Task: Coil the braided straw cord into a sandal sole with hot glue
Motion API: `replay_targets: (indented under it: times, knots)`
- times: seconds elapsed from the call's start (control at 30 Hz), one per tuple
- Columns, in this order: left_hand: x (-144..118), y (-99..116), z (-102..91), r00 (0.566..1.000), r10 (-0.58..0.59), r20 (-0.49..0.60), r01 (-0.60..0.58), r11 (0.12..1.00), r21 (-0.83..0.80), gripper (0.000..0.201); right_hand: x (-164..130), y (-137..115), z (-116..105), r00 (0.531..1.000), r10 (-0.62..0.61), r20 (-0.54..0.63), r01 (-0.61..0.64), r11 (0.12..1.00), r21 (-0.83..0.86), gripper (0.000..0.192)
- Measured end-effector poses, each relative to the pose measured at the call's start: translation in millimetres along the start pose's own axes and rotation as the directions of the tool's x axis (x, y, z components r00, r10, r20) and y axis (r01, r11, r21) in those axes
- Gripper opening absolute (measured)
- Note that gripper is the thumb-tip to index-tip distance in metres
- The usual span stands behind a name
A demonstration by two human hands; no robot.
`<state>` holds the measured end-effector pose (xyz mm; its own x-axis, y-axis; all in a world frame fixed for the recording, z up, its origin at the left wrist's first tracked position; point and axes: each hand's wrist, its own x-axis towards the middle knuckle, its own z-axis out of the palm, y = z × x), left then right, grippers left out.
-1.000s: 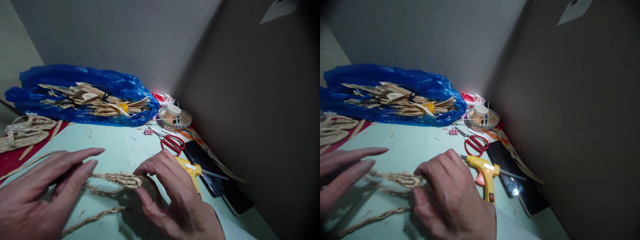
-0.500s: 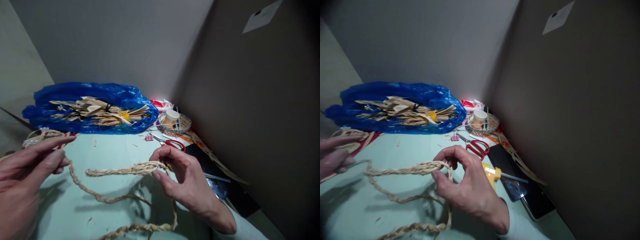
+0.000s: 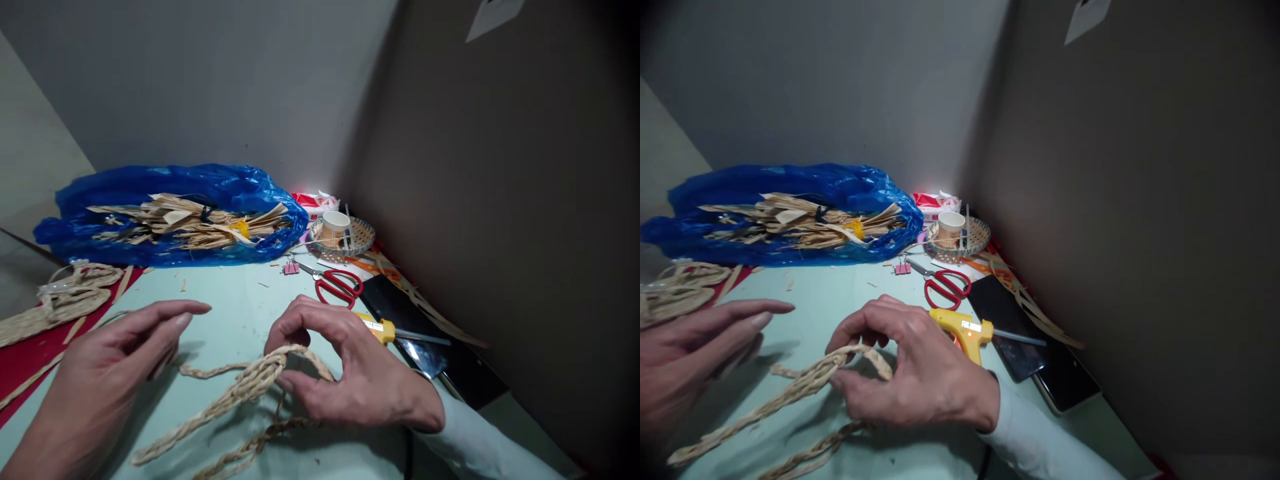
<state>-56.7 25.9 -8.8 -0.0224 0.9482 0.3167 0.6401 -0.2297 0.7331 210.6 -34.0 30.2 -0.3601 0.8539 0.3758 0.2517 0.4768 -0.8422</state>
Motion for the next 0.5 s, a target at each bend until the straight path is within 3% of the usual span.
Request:
replay_targets:
  times: [0.13,0.27,0.43,0.5]
  knots:
    - [-8.0,17.1,4.1,0.989,0.034,0.146,-0.013,0.990,-0.138,0.029,1.1,5.1,0.7,0.998,-0.021,0.051,0.022,1.000,-0.018,0.015]
    - [-18.2,30.4,10.4,0.977,-0.092,0.190,0.138,0.961,-0.240,0.020,0.7,7.3,2.0,0.998,-0.019,0.064,0.021,0.999,-0.028,0.015]
    - [-20.8,25.5,15.2,0.968,-0.100,0.230,0.162,0.949,-0.271,0.008,0.8,10.0,1.6,0.996,-0.042,0.082,0.044,0.999,-0.023,0.016]
    - [-19.9,23.5,15.7,0.949,-0.093,0.301,0.186,0.936,-0.299,0.013,1.3,11.2,1.7,0.995,-0.046,0.091,0.048,0.998,-0.028,0.016]
